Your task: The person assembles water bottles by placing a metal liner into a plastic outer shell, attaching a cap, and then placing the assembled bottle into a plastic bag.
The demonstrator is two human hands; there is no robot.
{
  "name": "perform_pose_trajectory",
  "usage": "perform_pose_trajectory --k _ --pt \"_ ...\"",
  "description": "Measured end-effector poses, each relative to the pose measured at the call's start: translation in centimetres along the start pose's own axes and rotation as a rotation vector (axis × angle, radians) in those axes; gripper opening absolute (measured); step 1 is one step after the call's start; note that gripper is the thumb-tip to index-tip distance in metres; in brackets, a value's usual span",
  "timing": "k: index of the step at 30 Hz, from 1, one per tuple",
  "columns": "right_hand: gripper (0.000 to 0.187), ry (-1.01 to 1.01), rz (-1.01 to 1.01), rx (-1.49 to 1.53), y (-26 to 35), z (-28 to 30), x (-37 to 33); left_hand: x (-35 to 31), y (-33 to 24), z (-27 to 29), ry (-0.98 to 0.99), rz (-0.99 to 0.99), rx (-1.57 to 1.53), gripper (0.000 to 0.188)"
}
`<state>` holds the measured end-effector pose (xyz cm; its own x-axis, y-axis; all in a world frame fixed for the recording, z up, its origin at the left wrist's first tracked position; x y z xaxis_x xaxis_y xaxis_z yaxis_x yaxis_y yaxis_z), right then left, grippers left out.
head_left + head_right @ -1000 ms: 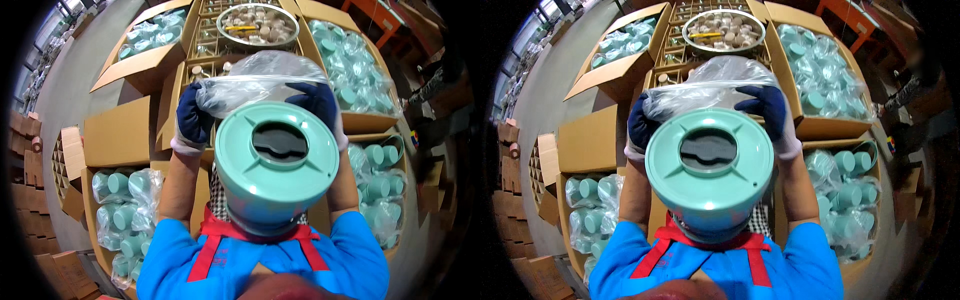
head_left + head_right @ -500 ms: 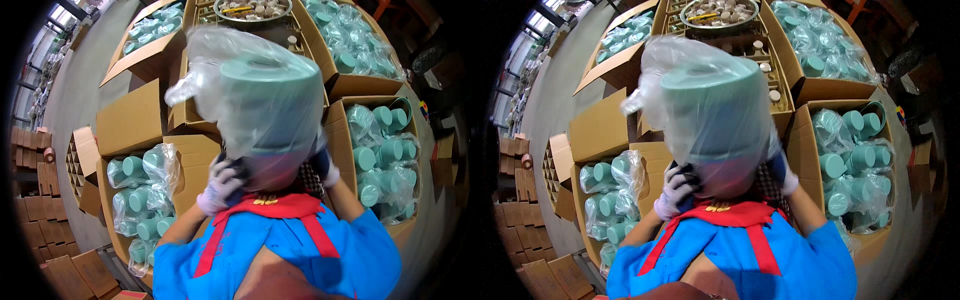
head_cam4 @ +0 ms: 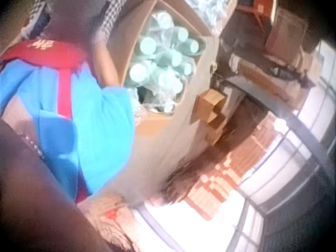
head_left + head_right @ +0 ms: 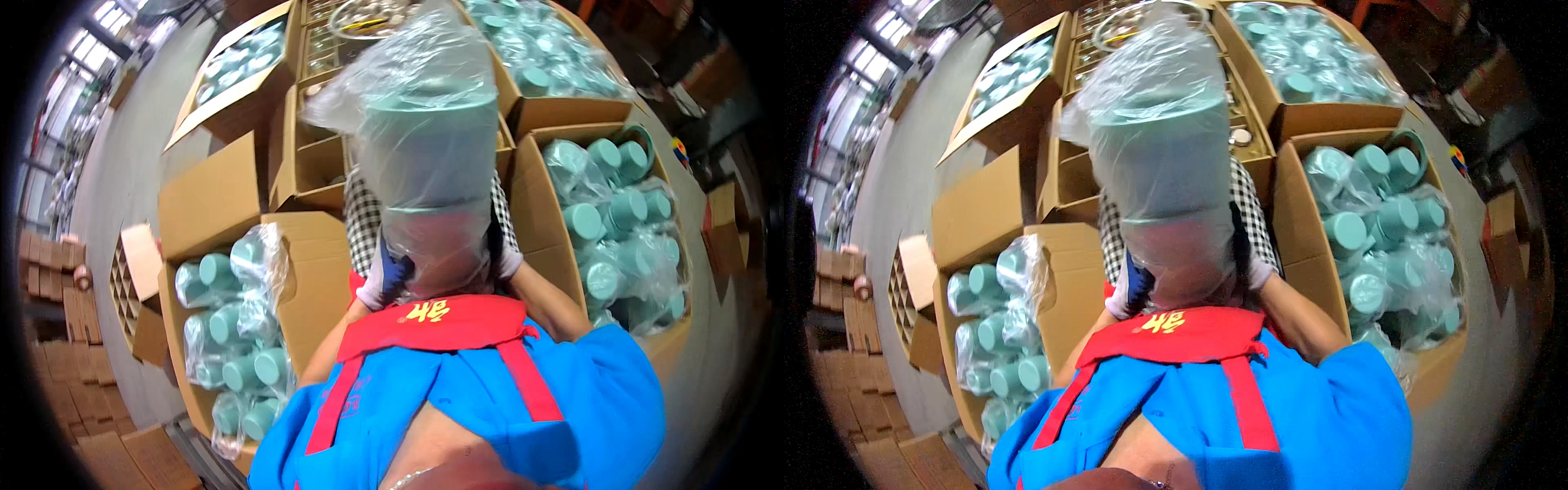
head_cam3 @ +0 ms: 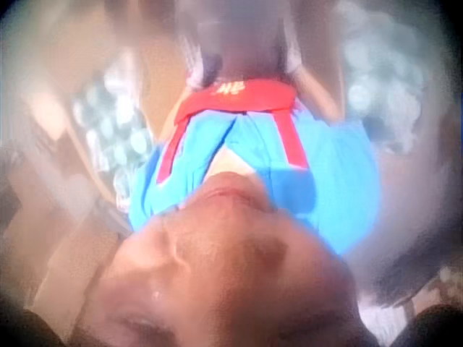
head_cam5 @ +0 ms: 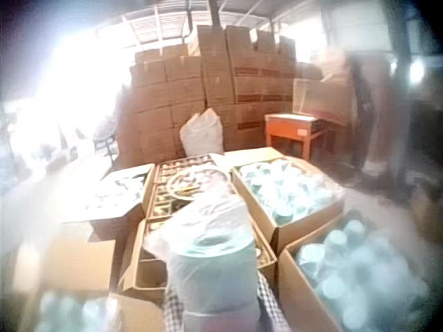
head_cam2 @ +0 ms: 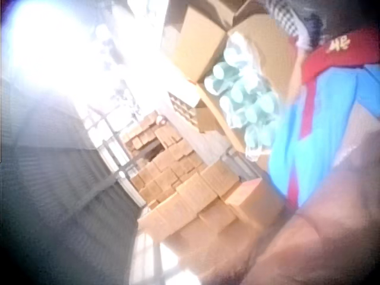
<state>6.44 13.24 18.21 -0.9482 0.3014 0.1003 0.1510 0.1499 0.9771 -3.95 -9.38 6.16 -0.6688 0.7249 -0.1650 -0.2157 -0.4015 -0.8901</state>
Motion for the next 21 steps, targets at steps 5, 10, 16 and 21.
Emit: perform_pose_trajectory --k 5,10,16,21 --pt "0.046 0.058 0.202 -0.73 4.9 -0.3 -2.9 -0.9 -5.0 2.8 0.016 -0.125 -0.245 0.061" --pt "0.051 -0.327 0.388 -1.69 12.7 6.5 -13.1 2.5 -17.2 -3.1 0.488 -0.387 -0.529 0.06" --pt "0.036 -0.672 0.278 -1.535 12.7 8.2 -25.7 3.3 -32.8 -16.6 1.145 -0.475 -0.762 0.058" --pt "0.048 -1.317 -0.027 -0.483 6.8 12.0 -40.6 2.7 -32.2 -24.5 1.306 -0.237 -0.579 0.055"
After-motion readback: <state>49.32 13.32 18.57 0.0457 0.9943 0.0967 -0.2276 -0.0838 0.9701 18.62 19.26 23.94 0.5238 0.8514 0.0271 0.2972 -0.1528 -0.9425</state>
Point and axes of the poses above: each hand's wrist, its own x-axis towards the middle knuckle, its own z-axis out of the back of the hand, y = z × x, the point moved 3 cm from there along x, towards the middle knuckle, and after that the axes turned 2 degrees about -z, right-handed, at the moved point
